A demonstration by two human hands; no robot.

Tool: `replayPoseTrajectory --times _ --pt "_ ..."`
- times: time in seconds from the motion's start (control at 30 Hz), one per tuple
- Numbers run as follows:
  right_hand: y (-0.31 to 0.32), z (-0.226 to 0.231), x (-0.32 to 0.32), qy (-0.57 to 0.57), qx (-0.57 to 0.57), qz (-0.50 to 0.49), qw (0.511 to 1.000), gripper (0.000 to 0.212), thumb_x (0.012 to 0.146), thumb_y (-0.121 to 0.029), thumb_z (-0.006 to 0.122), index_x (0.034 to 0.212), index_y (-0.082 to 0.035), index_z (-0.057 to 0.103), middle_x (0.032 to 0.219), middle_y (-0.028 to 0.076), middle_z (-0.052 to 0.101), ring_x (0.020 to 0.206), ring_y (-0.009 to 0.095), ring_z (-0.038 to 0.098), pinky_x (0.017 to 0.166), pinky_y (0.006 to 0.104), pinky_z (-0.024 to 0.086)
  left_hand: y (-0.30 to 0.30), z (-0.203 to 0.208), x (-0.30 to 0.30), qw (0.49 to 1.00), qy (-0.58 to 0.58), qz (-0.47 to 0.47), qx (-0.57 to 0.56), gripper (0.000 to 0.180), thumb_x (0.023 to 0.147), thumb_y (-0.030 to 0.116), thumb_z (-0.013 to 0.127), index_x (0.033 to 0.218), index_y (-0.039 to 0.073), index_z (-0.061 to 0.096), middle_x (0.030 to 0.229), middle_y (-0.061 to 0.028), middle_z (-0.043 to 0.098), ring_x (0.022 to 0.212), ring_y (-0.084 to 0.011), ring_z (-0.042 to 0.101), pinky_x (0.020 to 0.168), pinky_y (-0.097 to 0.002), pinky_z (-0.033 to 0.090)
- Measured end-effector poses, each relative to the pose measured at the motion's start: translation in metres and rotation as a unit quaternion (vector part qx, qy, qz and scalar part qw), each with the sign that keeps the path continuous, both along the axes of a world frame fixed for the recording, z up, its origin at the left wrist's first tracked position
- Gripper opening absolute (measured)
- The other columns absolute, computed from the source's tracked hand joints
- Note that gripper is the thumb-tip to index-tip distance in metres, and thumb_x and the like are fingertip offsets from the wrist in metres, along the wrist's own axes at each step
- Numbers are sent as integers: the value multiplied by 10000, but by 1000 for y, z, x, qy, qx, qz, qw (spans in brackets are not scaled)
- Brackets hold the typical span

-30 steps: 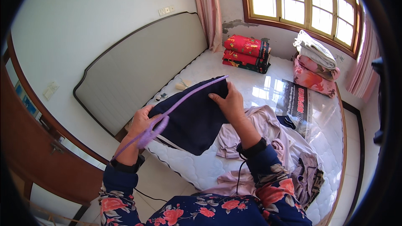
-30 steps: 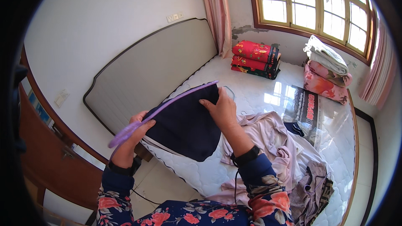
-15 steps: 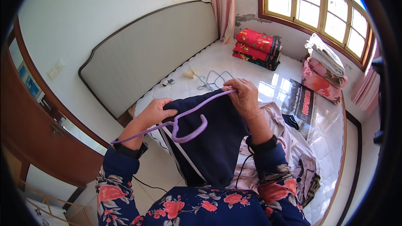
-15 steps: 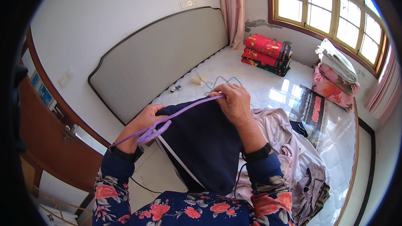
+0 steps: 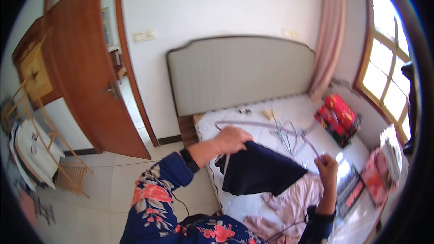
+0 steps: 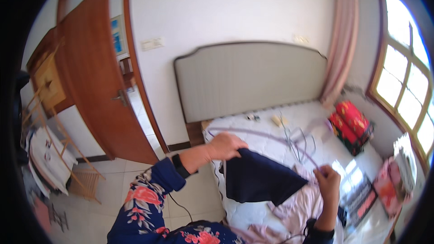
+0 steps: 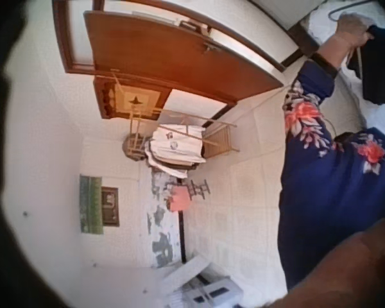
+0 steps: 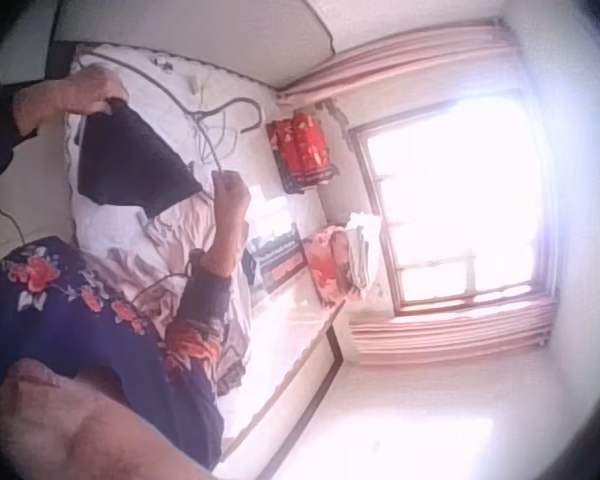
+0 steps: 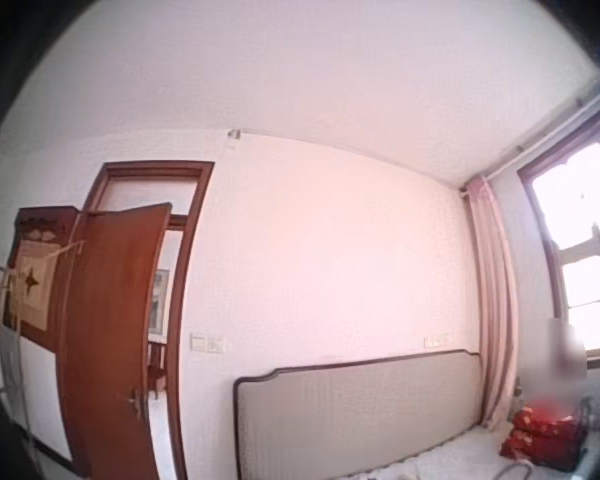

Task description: The person picks up clothes from a bed, places each garment on a hanger, and hangs them on a wooden clothes rack. The person handles a white hoodie, a dark top, and several pink shirts, repeating the process for each item.

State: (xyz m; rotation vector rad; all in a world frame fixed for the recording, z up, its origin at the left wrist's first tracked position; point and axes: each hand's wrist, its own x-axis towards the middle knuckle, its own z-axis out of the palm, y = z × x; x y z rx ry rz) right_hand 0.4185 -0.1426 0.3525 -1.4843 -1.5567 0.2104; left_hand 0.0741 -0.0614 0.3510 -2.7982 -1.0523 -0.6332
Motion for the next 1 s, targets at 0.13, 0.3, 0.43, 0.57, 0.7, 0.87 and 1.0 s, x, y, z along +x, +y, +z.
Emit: replayPoseTrajectory --times 0.13,0.3,0.43,0.57,0.7,0.87,1.0 --pt "6 0 -22 80 26 88 993 103 674 -44 652 664 -5 557 505 -37 448 486 29 378 441 194 299 -16 -3 -8 998 -16 67 -9 263 659 199 641 907 133 583 775 -58 588 790 -244 564 700 -367 440" --pt "20 -3 -72 180 0 242 953 122 690 -54 684 667 -25 568 547 -62 468 497 16 377 457 166 289 -36 -7 -37 995 -12 103 1 271 661 195 642 918 135 578 779 -45 590 802 -227 563 709 -360 426" --pt "25 -1 -111 206 -15 263 943 113 706 -60 670 671 -28 568 552 -63 465 504 16 376 462 165 286 -60 -8 -74 992 -1 128 -10 278 660 204 646 921 143 572 772 -26 593 789 -204 565 665 -339 400" --pt "29 -4 -145 151 -11 216 965 93 742 -80 631 708 -10 581 549 -63 462 500 16 378 452 167 282 -91 -10 -103 989 20 149 -2 279 655 224 651 914 161 568 762 -12 587 786 -186 564 642 -331 370" --pt "33 -14 -199 186 -28 266 945 114 726 -114 647 730 -12 597 533 -59 462 487 32 384 445 188 306 -136 -13 -148 983 24 180 16 290 653 221 653 922 165 561 752 -11 580 779 -175 565 651 -331 371" --pt "10 -17 -299 62 -9 242 968 142 715 -178 659 732 -42 622 503 -3 496 475 54 429 458 219 357 -227 -16 -217 968 48 246 27 341 667 236 649 985 154 556 769 5 583 760 -161 554 647 -305 365" --pt "-21 -19 -392 136 2 365 921 87 703 -101 671 734 -40 617 543 -1 541 506 48 463 478 200 380 -300 -19 -274 942 33 334 16 370 660 240 660 1001 151 550 788 6 587 766 -154 554 644 -288 364"
